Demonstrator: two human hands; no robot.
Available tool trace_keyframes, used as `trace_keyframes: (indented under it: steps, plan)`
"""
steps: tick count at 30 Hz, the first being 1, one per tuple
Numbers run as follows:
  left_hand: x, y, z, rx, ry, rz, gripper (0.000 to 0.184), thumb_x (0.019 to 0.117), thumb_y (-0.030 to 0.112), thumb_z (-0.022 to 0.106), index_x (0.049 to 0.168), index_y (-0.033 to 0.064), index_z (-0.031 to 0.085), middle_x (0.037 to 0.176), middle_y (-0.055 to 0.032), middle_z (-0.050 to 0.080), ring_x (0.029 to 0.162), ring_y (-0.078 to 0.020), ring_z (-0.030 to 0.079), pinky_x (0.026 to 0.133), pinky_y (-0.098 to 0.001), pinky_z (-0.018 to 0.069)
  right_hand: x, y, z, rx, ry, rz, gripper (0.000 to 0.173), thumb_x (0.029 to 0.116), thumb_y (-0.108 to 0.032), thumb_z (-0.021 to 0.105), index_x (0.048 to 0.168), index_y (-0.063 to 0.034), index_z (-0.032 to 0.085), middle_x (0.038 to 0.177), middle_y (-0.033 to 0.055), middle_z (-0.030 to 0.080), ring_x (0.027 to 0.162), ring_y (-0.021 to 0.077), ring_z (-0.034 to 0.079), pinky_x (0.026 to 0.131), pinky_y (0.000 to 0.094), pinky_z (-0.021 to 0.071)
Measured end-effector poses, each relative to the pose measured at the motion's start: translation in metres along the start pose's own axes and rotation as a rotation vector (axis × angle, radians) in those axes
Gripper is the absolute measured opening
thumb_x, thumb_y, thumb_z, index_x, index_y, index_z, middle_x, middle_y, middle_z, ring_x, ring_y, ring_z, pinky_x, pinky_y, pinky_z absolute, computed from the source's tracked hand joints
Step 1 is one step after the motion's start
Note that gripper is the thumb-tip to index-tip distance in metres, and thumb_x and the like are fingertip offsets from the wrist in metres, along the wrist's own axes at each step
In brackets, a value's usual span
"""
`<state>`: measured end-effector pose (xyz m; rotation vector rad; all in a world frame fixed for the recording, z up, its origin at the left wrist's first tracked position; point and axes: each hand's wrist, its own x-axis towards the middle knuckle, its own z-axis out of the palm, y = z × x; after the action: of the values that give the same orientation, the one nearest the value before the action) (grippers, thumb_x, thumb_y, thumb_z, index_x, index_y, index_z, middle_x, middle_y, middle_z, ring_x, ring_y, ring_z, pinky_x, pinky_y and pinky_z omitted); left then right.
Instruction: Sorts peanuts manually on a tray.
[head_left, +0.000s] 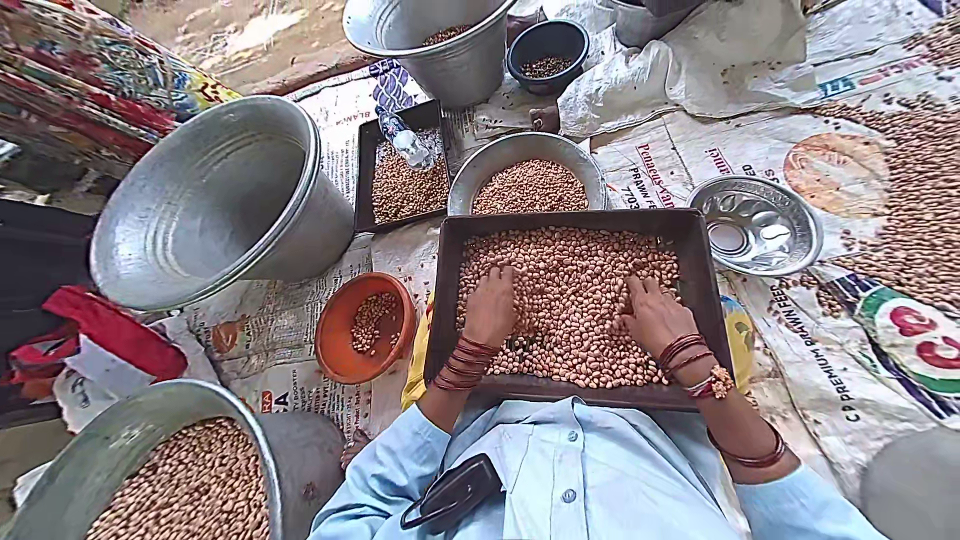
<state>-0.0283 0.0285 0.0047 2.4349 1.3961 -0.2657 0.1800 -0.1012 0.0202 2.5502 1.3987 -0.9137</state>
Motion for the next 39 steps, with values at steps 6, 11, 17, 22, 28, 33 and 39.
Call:
trace_keyframes:
  steps: [6, 11, 17, 22, 28, 33, 39]
  plan:
    - [-0.019, 0.060, 0.014, -0.300, -0.360, 0.288, 0.085, 0.0860, -0.006, 0.062, 0.162, 0.0085, 0.027, 0.157, -0.0266, 0.035, 0.114, -0.0406, 0.065, 0.094, -0.0515, 0.0551, -0.020, -0.021, 0.025, 0.100, -0.170, -0.159, 0.081, 0.0930, -0.016, 0.071, 0.158, 0.0052, 0.028, 0.156, 0.0283, 0.039, 0.130, 0.0449, 0.055, 0.103, 0.0579, 0.0469]
    - [-0.004, 0.046, 0.002, -0.747, -0.074, 0.512, 0.048, 0.0969, 0.010, 0.067, 0.143, 0.0040, 0.055, 0.142, -0.0207, 0.055, 0.113, -0.0272, 0.066, 0.093, -0.0422, 0.0572, -0.016, 0.016, 0.030, 0.537, 0.149, -0.390, 0.056, 0.0876, 0.000, 0.066, 0.142, 0.0066, 0.054, 0.134, 0.0286, 0.062, 0.122, 0.0402, 0.062, 0.104, 0.0563, 0.0464]
    - [0.036, -0.014, -0.021, -0.276, 0.444, 0.188, 0.016, 0.0961, 0.003, 0.064, 0.107, 0.0031, 0.076, 0.104, -0.0206, 0.068, 0.095, -0.0392, 0.068, 0.083, -0.0567, 0.0552, -0.018, 0.046, 0.017, 0.685, 0.393, -0.422, 0.023, 0.0968, -0.014, 0.063, 0.118, -0.0092, 0.071, 0.120, 0.0067, 0.072, 0.086, 0.0116, 0.072, 0.076, 0.0292, 0.0607]
    - [0.048, -0.015, -0.010, -0.224, 0.380, 0.148, 0.017, 0.0970, 0.009, 0.066, 0.111, 0.0075, 0.077, 0.105, -0.0207, 0.068, 0.101, -0.0398, 0.067, 0.082, -0.0567, 0.0549, -0.013, 0.055, 0.018, 0.651, 0.479, -0.365, 0.017, 0.0975, -0.015, 0.065, 0.111, -0.0095, 0.073, 0.105, 0.0042, 0.076, 0.084, 0.0104, 0.072, 0.078, 0.0303, 0.0597]
    - [0.052, -0.012, 0.001, -0.178, 0.394, 0.161, 0.017, 0.0938, 0.011, 0.072, 0.110, 0.0085, 0.076, 0.105, -0.0206, 0.067, 0.102, -0.0415, 0.066, 0.078, -0.0582, 0.0549, -0.011, 0.040, 0.014, 0.506, 0.457, -0.335, 0.013, 0.0974, -0.013, 0.068, 0.105, -0.0089, 0.078, 0.099, 0.0093, 0.077, 0.085, 0.0219, 0.072, 0.080, 0.0456, 0.0572]
    - [0.049, -0.024, -0.009, -0.526, 0.358, 0.114, 0.015, 0.0958, 0.009, 0.068, 0.108, 0.0010, 0.071, 0.092, -0.0159, 0.070, 0.078, -0.0284, 0.067, 0.073, -0.0489, 0.0557, -0.013, 0.016, 0.003, 0.215, 0.263, -0.258, 0.019, 0.1010, -0.012, 0.062, 0.112, -0.0077, 0.077, 0.107, 0.0188, 0.074, 0.100, 0.0403, 0.070, 0.087, 0.0617, 0.0509]
    - [0.012, -0.026, -0.002, -0.738, 0.068, 0.231, 0.021, 0.0951, 0.005, 0.057, 0.114, 0.0009, 0.066, 0.078, -0.0052, 0.060, 0.062, -0.0104, 0.050, 0.061, -0.0311, 0.0445, -0.018, 0.016, 0.015, 0.132, 0.128, -0.232, 0.023, 0.0987, -0.007, 0.062, 0.119, -0.0025, 0.072, 0.115, 0.0239, 0.072, 0.108, 0.0446, 0.068, 0.090, 0.0639, 0.0497]
